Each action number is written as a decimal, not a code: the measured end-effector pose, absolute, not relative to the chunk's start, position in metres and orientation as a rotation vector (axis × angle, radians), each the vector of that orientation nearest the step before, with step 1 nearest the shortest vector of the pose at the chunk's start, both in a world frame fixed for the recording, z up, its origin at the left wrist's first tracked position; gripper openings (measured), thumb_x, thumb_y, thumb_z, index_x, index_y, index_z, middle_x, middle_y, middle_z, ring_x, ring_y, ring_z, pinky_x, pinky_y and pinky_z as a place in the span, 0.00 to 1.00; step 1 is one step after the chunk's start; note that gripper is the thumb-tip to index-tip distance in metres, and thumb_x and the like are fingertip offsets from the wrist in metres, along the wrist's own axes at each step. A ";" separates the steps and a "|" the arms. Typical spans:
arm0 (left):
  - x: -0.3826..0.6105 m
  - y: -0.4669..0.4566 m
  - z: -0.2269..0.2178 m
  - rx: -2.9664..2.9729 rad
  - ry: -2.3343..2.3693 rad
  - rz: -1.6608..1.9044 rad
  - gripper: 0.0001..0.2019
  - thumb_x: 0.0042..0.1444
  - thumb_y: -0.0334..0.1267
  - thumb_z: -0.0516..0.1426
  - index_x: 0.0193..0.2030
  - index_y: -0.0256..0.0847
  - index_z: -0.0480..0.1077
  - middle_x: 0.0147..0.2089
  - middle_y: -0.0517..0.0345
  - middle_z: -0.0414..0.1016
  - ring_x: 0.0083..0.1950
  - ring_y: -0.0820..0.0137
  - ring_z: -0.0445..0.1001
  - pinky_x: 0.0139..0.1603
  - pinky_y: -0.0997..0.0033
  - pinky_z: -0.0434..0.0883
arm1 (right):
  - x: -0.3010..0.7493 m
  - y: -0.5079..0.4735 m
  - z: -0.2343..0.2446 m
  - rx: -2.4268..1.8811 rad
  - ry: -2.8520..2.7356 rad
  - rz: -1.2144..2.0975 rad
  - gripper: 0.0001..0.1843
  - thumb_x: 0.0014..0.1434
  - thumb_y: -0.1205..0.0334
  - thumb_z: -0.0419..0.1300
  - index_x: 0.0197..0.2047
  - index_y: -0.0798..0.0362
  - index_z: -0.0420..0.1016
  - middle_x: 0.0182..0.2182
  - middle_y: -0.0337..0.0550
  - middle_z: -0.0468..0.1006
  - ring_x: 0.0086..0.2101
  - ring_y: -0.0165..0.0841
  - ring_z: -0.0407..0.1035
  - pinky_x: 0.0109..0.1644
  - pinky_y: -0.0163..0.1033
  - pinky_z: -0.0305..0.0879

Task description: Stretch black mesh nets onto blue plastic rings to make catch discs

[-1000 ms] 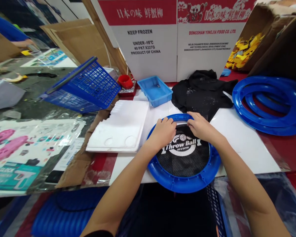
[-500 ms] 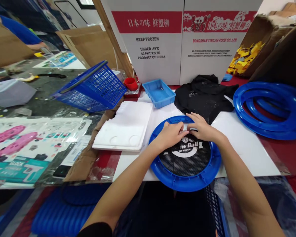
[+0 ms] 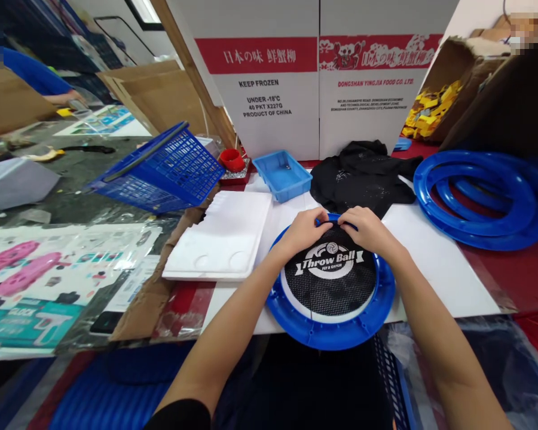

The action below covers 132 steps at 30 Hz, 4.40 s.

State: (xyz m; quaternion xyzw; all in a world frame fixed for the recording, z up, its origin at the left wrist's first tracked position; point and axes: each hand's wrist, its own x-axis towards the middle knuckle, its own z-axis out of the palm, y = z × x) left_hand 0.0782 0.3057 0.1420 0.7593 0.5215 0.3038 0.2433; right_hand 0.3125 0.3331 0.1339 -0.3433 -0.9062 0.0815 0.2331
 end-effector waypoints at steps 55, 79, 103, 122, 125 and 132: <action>0.087 0.292 0.124 2.497 1.656 0.442 0.22 0.73 0.27 0.47 0.66 0.43 0.73 0.60 0.46 0.73 0.50 0.60 0.81 0.46 0.62 0.78 | 0.310 0.339 0.119 -1.116 -2.561 0.120 0.24 0.75 0.67 0.51 0.61 0.46 0.85 0.41 0.52 0.80 0.43 0.45 0.69 0.50 0.50 0.65; 0.092 0.171 0.161 2.532 1.174 0.106 0.14 0.63 0.41 0.69 0.52 0.41 0.77 0.59 0.46 0.74 0.59 0.52 0.75 0.60 0.53 0.74 | 0.304 0.343 0.109 -1.160 -2.437 0.352 0.21 0.72 0.70 0.54 0.57 0.52 0.85 0.47 0.50 0.84 0.50 0.42 0.76 0.62 0.45 0.68; 0.073 0.103 0.093 2.412 1.163 1.269 0.15 0.75 0.30 0.56 0.64 0.40 0.73 0.55 0.45 0.82 0.56 0.61 0.81 0.59 0.55 0.81 | 0.285 0.138 0.098 -0.891 -2.098 0.472 0.10 0.76 0.66 0.58 0.53 0.50 0.81 0.48 0.47 0.86 0.48 0.43 0.80 0.55 0.52 0.74; 0.050 0.095 0.087 2.284 0.919 1.148 0.08 0.72 0.38 0.61 0.47 0.49 0.84 0.45 0.51 0.85 0.47 0.63 0.82 0.49 0.58 0.80 | 0.324 0.150 0.121 -0.447 -2.450 0.795 0.19 0.76 0.68 0.54 0.56 0.42 0.84 0.44 0.47 0.77 0.47 0.40 0.71 0.52 0.51 0.68; 0.050 0.095 0.091 2.296 0.926 1.112 0.07 0.71 0.37 0.62 0.46 0.48 0.84 0.45 0.51 0.85 0.48 0.63 0.82 0.49 0.58 0.80 | 0.324 0.152 0.123 -0.439 -2.497 0.792 0.19 0.76 0.69 0.54 0.55 0.43 0.84 0.44 0.47 0.77 0.47 0.40 0.70 0.52 0.51 0.67; 0.050 0.096 0.099 2.313 0.920 1.023 0.07 0.72 0.36 0.62 0.47 0.48 0.84 0.46 0.51 0.84 0.48 0.63 0.80 0.50 0.59 0.78 | 0.323 0.155 0.128 -0.432 -2.558 0.820 0.18 0.75 0.70 0.54 0.52 0.45 0.84 0.44 0.46 0.76 0.46 0.40 0.68 0.51 0.49 0.64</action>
